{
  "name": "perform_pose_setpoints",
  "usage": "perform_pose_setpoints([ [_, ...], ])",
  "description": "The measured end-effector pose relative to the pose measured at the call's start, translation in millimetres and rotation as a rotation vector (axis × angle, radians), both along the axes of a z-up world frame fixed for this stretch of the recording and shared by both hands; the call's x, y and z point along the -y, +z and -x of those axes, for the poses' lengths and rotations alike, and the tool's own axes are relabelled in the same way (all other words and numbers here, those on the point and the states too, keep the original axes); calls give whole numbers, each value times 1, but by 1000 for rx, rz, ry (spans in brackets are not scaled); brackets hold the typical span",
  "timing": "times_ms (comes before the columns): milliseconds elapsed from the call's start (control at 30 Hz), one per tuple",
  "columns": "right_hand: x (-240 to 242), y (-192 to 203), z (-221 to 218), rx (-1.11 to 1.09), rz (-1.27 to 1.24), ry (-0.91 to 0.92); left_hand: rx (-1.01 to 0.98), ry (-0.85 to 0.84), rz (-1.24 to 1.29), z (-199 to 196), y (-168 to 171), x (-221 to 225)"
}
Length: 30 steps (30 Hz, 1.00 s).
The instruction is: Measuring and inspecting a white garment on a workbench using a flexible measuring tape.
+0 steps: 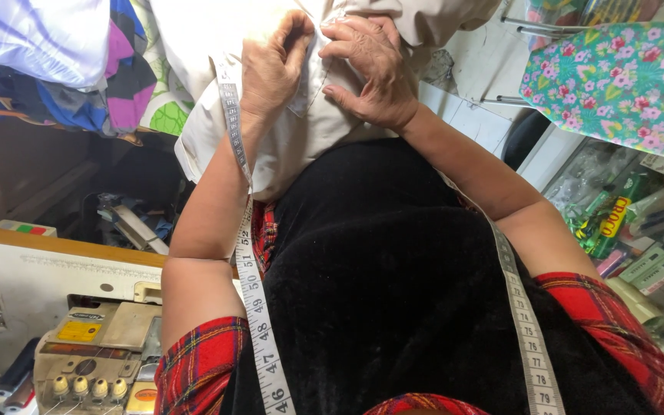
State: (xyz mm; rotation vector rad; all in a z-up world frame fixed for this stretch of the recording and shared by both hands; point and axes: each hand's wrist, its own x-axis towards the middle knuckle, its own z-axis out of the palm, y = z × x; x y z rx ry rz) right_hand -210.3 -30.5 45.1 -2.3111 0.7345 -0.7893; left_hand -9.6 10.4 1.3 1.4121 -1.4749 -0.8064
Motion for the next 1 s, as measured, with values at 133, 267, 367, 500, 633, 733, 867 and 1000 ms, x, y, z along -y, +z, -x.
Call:
perform_pose_setpoints([
  [133, 1, 2, -1, -10, -26, 2, 22, 22, -21, 0, 6, 0],
  [267, 1, 1, -2, 5, -51, -9, -127, -6, -89, -3, 17, 2],
  [367, 1, 1, 0, -4, -75, -4, -95, 29, -117, -1, 11, 0],
  [500, 0, 0, 0, -9, -86, -6, -4, 61, -125, 1, 4, 3],
  [633, 1, 0, 0, -23, -70, -4, 47, 59, -55, 3, -2, 6],
  [733, 1, -1, 0, -22, -77, -1, 41, 49, -38, 7, 7, 10],
  [867, 1, -2, 1, -23, -85, -9, -9, 70, -8, 11, 9, 16],
  [1000, 7, -2, -4, 25, -181, -41, -83, 50, -35, 6, 17, 3],
])
